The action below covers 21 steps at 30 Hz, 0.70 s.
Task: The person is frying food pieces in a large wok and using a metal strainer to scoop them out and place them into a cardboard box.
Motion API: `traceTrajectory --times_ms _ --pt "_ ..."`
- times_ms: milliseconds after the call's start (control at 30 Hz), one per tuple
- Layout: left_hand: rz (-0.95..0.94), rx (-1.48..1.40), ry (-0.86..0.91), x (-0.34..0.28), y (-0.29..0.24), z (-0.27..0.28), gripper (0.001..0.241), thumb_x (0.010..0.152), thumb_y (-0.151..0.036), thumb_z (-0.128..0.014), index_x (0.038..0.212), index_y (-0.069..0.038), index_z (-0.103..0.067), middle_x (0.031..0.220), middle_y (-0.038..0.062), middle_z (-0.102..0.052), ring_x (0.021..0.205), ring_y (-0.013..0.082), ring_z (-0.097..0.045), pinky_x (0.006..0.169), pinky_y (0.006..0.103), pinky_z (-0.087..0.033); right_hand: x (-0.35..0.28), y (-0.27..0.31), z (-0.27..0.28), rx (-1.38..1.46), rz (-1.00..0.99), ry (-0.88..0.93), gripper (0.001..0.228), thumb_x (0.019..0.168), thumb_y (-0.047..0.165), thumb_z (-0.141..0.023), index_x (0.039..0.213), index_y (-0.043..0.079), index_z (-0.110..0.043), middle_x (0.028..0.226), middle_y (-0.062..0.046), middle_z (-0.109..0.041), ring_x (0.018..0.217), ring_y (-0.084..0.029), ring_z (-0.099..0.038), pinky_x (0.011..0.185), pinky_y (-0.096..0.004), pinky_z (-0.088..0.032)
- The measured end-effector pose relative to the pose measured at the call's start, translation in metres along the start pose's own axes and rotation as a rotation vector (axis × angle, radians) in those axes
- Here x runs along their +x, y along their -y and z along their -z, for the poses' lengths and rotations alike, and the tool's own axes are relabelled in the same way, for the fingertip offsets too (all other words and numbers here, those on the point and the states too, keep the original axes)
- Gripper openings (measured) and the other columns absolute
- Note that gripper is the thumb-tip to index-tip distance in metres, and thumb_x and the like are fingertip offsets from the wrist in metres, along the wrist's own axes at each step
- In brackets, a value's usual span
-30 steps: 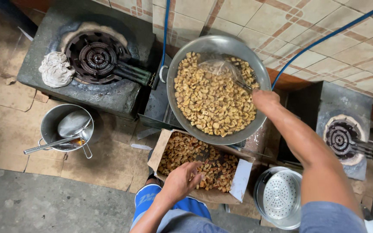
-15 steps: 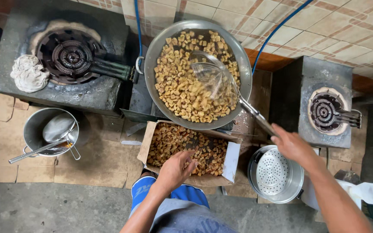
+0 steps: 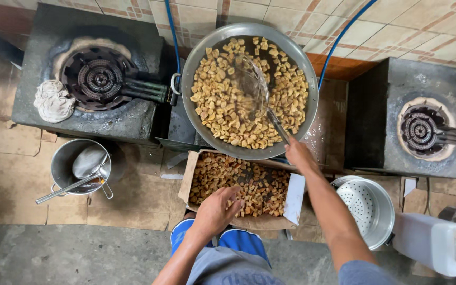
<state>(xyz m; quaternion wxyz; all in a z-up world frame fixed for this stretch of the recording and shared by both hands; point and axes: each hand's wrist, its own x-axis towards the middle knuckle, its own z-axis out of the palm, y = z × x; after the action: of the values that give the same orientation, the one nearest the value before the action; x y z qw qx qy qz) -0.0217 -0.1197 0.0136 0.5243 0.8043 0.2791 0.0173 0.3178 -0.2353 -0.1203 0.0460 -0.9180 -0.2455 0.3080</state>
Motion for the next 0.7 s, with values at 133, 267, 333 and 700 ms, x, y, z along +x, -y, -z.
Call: traceTrajectory --times_ms 133,267,333,700 --pt "-0.024 -0.014 -0.046 -0.002 -0.004 -0.002 0.041 0.091 -0.029 -0.069 0.125 -0.007 -0.067 0.093 0.013 -0.069 0.085 0.0341 -0.068 0.075 0.0442 -0.054 -0.035 0.003 0.014 -0.049 0.013 -0.132 0.050 0.103 0.025 -0.051 0.150 0.011 -0.042 0.102 -0.033 -0.070 0.095 -0.051 -0.068 0.084 -0.061 -0.053" --pt "0.021 -0.045 -0.037 -0.012 -0.012 -0.007 0.040 0.091 -0.029 -0.069 0.125 -0.008 -0.067 0.092 0.011 -0.070 0.078 0.0314 -0.069 0.072 0.0430 -0.054 -0.071 -0.036 0.013 -0.035 0.003 -0.241 0.047 0.107 0.022 -0.048 0.148 0.003 -0.036 0.105 -0.034 -0.068 0.090 -0.051 -0.071 0.080 -0.059 -0.057" --pt "0.058 -0.058 -0.017 -0.016 -0.015 -0.010 0.040 0.091 -0.029 -0.069 0.125 -0.008 -0.067 0.091 0.010 -0.070 0.075 0.0295 -0.069 0.070 0.0418 -0.055 -0.071 -0.052 0.006 -0.017 -0.037 -0.303 0.045 0.106 0.020 -0.048 0.145 0.001 -0.036 0.104 -0.036 -0.067 0.089 -0.051 -0.071 0.078 -0.059 -0.058" --pt "-0.012 -0.095 0.040 -0.004 0.020 0.022 0.038 0.089 -0.027 -0.073 0.121 -0.005 -0.069 0.086 0.011 -0.070 0.075 0.0278 -0.070 0.069 0.0401 -0.056 -0.039 -0.014 -0.128 0.453 -0.423 -0.136 0.033 0.106 0.021 -0.049 0.133 0.004 -0.044 0.086 -0.027 -0.071 0.065 -0.039 -0.073 0.057 -0.045 -0.056"
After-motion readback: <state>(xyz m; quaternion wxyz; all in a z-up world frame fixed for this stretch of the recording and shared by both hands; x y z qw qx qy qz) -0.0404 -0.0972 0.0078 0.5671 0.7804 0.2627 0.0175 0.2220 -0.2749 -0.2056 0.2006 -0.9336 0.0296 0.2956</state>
